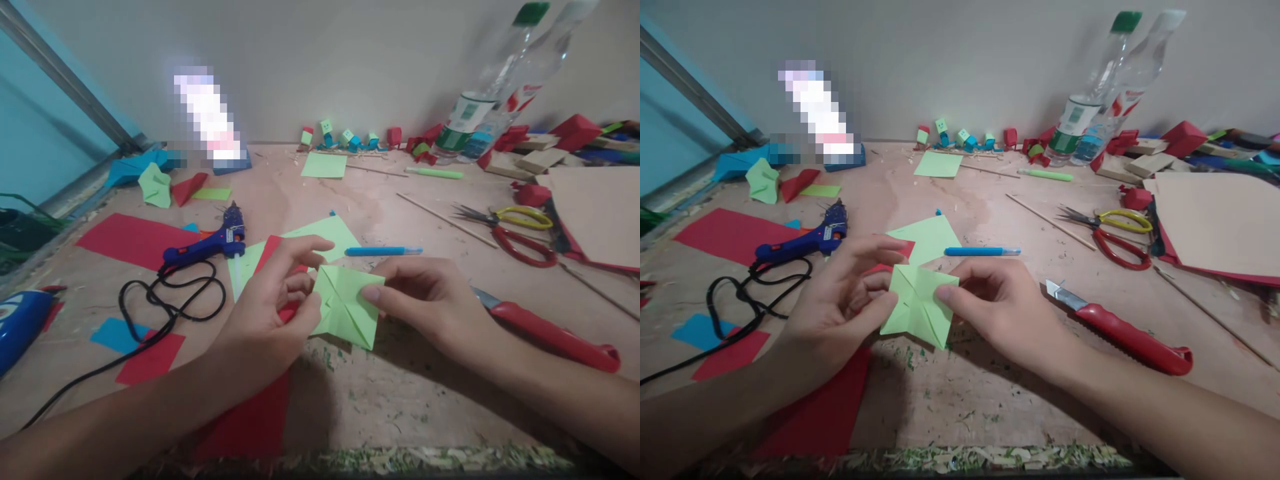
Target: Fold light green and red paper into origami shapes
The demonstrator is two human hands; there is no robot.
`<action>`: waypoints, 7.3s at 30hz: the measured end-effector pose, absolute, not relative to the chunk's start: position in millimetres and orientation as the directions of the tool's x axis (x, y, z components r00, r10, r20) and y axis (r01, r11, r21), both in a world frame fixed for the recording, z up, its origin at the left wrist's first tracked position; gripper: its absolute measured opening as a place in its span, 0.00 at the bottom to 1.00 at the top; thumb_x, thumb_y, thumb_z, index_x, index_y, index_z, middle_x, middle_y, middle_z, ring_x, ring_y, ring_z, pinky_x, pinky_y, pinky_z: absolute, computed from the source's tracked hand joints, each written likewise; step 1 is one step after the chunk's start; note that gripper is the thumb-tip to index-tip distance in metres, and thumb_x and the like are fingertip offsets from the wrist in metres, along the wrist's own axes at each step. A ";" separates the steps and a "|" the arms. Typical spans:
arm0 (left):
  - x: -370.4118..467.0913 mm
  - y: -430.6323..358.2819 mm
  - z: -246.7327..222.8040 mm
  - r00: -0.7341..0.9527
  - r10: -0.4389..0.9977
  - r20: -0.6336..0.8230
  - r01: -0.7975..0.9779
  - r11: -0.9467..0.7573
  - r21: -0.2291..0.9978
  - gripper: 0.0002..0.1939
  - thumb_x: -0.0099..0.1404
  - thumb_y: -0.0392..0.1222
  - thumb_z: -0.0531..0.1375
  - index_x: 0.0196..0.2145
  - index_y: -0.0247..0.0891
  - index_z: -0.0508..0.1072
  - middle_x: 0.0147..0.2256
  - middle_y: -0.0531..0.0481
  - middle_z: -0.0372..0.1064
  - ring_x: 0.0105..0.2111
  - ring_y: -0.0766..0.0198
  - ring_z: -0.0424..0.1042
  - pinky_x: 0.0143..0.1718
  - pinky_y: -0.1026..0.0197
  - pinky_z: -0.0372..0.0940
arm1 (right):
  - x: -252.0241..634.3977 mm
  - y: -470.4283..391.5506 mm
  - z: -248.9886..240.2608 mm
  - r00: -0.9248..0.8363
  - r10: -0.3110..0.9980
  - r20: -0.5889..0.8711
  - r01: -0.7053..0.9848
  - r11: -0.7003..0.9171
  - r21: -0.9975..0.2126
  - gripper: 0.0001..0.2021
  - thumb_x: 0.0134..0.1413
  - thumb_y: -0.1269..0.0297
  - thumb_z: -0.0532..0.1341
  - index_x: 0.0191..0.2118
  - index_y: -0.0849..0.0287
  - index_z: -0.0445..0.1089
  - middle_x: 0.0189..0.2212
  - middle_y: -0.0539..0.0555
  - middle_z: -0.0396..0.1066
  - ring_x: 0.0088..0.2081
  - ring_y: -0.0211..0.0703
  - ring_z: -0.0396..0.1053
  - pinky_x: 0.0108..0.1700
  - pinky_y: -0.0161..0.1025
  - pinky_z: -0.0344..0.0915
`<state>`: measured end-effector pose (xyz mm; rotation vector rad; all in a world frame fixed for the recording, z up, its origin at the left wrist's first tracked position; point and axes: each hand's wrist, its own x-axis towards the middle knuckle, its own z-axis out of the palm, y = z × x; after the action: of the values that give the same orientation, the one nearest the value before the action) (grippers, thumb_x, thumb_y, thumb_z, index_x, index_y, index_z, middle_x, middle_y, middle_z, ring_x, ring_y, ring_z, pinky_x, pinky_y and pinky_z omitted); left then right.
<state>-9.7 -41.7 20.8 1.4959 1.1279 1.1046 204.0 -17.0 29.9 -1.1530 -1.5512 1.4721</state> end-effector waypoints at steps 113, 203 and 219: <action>-9.3 -33.5 29.2 0.218 0.969 -0.113 -0.006 0.117 0.993 0.08 0.61 0.33 0.65 0.39 0.38 0.81 0.31 0.53 0.76 0.29 0.68 0.73 0.27 0.69 0.68 | 202.8 -17.8 18.9 -0.364 0.885 -0.289 -0.001 -0.311 -0.951 0.07 0.56 0.57 0.74 0.40 0.48 0.85 0.38 0.53 0.84 0.36 0.45 0.79 0.39 0.42 0.74; -15.5 -37.6 35.3 0.283 0.950 0.129 0.267 -0.208 0.941 0.03 0.65 0.41 0.68 0.33 0.43 0.82 0.29 0.56 0.80 0.25 0.68 0.72 0.26 0.66 0.64 | 198.0 -32.2 34.1 -0.383 0.908 -0.171 0.159 -0.118 -0.980 0.04 0.57 0.66 0.73 0.38 0.50 0.85 0.32 0.49 0.84 0.31 0.40 0.79 0.33 0.33 0.74; -15.5 -36.9 33.8 0.299 0.949 0.103 0.254 -0.184 0.950 0.05 0.66 0.42 0.67 0.32 0.41 0.81 0.28 0.55 0.78 0.25 0.67 0.72 0.24 0.68 0.65 | 200.1 -29.6 33.8 -0.344 0.934 -0.094 0.150 -0.045 -0.988 0.04 0.52 0.68 0.76 0.33 0.52 0.85 0.27 0.48 0.81 0.28 0.37 0.75 0.30 0.31 0.71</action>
<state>-15.5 -36.9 33.8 1.6468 1.1136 0.9472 200.1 -29.6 33.8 -1.1766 -1.5465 1.4574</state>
